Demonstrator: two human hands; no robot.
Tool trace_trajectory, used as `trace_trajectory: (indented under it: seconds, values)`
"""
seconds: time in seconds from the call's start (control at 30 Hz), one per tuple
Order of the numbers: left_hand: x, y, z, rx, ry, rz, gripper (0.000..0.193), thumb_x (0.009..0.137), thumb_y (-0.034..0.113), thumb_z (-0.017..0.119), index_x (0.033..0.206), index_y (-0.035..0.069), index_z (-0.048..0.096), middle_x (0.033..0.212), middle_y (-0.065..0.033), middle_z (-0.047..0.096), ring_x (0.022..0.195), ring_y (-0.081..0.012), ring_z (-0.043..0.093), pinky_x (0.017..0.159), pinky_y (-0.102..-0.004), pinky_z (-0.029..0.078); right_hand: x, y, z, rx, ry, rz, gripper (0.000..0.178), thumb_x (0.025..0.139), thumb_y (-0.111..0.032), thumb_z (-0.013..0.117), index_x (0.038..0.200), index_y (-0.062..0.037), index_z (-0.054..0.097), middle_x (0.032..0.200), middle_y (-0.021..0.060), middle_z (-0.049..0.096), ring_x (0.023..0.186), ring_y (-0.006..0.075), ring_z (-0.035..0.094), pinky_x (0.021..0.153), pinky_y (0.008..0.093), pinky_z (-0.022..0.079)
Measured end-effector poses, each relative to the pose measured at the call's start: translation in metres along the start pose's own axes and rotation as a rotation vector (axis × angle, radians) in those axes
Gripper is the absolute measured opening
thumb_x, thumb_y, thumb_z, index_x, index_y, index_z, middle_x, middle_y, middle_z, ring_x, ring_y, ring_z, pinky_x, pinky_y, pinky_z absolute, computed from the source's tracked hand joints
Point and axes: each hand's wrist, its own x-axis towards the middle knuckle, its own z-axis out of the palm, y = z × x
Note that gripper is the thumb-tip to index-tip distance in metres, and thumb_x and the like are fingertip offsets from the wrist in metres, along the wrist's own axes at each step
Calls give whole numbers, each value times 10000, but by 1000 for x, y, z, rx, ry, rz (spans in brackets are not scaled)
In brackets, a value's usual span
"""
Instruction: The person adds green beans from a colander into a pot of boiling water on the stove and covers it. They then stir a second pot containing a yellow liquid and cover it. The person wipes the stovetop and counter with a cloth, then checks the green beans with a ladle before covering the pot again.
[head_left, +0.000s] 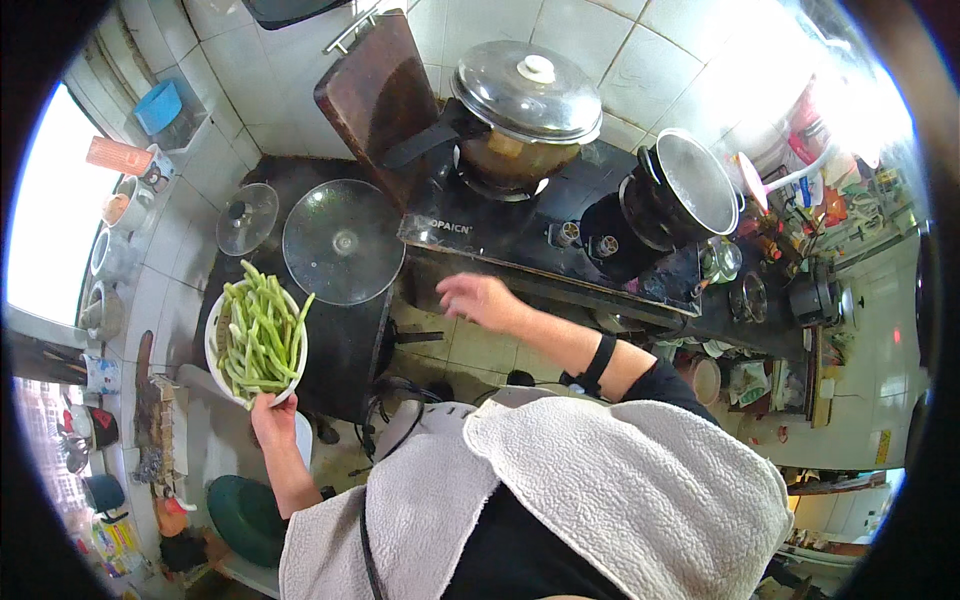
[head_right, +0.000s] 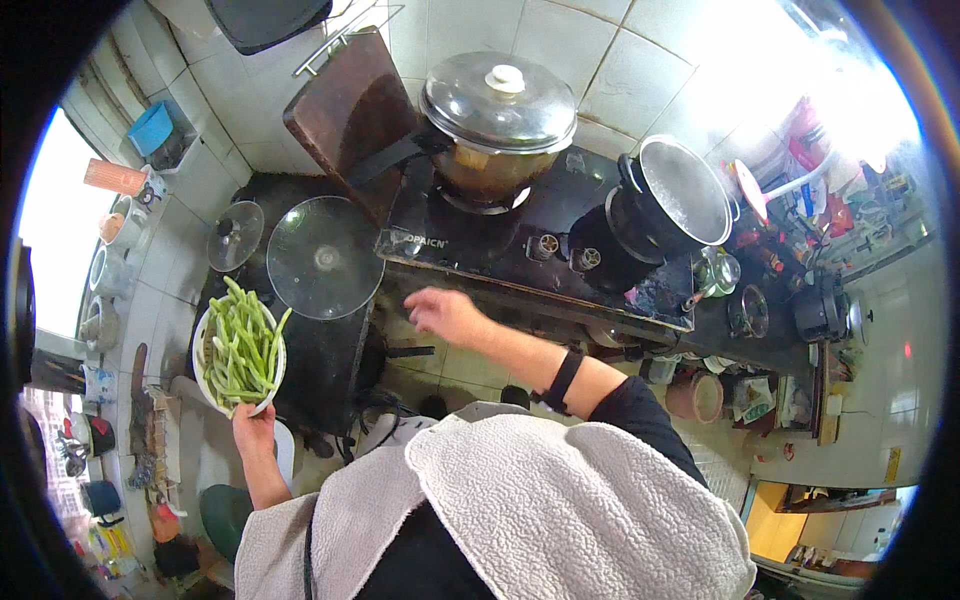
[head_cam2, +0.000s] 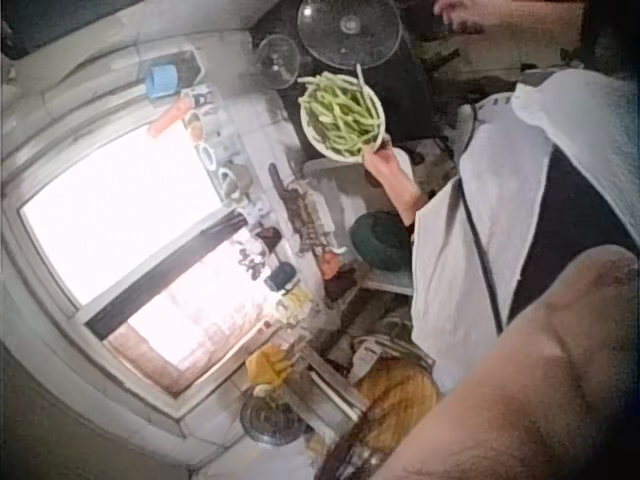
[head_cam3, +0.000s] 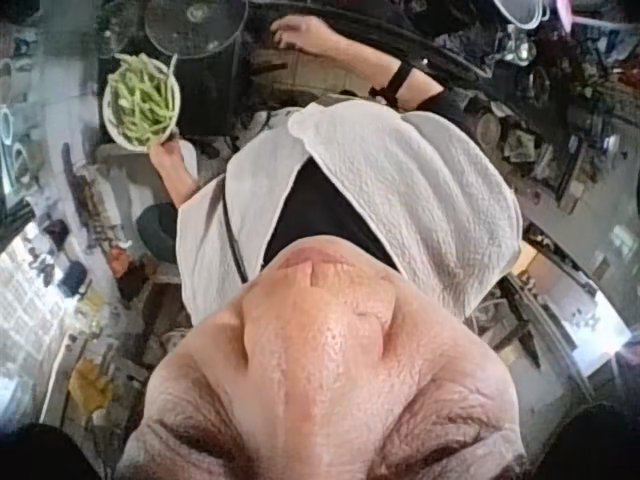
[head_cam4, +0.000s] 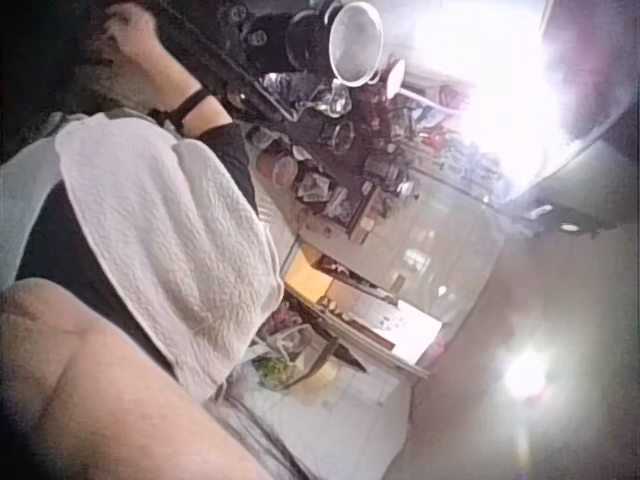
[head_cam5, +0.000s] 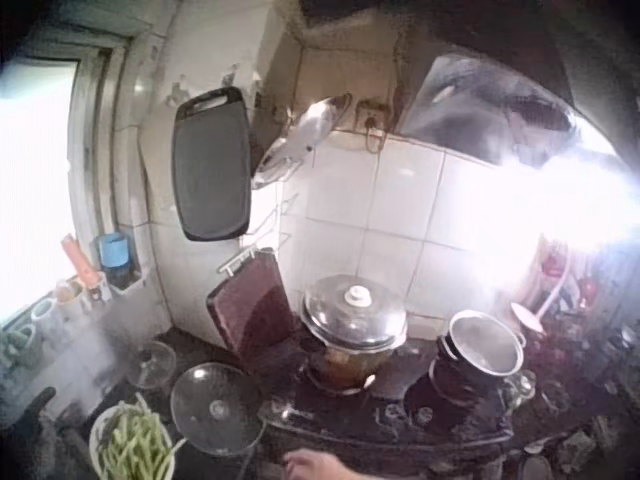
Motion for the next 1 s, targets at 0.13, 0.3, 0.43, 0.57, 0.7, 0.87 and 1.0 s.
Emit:
trace_trajectory:
  seconds: [0.13,0.3,0.43,0.57,0.7,0.87,1.0]
  values:
    - [-11,-36,28,-129,40,-42,245,752,-4,539,996,-12,550,943,-136,634,745,-269,631,632,-388,580,14,13,-70,-555,534,-50,275,800,-162,609,1071,-147,648,971,149,633,854,342,634,751,415,527]
    - [-48,-75,45,-164,76,-62,280,761,-2,516,1039,-24,544,919,-130,634,710,-272,631,635,-380,587,-8,27,-159,-1266,760,81,344,801,-370,653,1022,-107,648,1014,130,619,919,302,639,774,439,496]
    - [-81,-66,71,-14,63,-42,276,773,28,506,1040,-23,546,917,-129,638,720,-268,642,606,-368,586,1,39,-196,-1275,321,394,402,812,-424,640,1023,-82,651,1003,141,655,914,307,657,772,422,505]
    - [-114,-53,116,90,-49,-72,207,809,68,518,1003,11,565,921,-114,642,730,-248,643,567,-349,579,-5,60,-210,-1325,218,110,306,800,-310,647,1043,-123,641,998,147,621,936,320,635,766,425,524]
    - [-150,-44,184,219,-228,-46,256,786,72,530,1024,-10,576,897,-135,651,676,-253,645,519,-346,574,-11,69,-217,-1346,172,-16,331,777,-224,678,1098,-165,621,1023,123,573,977,319,604,790,413,525]
    - [-186,-44,288,323,-457,-146,320,812,117,532,1106,-9,550,968,-141,673,715,-262,673,540,-375,582,-36,42,-220,-1185,303,-138,431,789,-273,657,1202,-168,595,1006,118,583,942,301,619,747,432,530]
    - [-195,-72,385,325,-701,-225,323,838,87,511,1150,3,524,1050,-133,652,821,-269,677,569,-380,582,-103,-4,-255,-895,462,-377,423,820,-308,653,1205,-149,575,982,105,599,917,314,624,747,411,521]
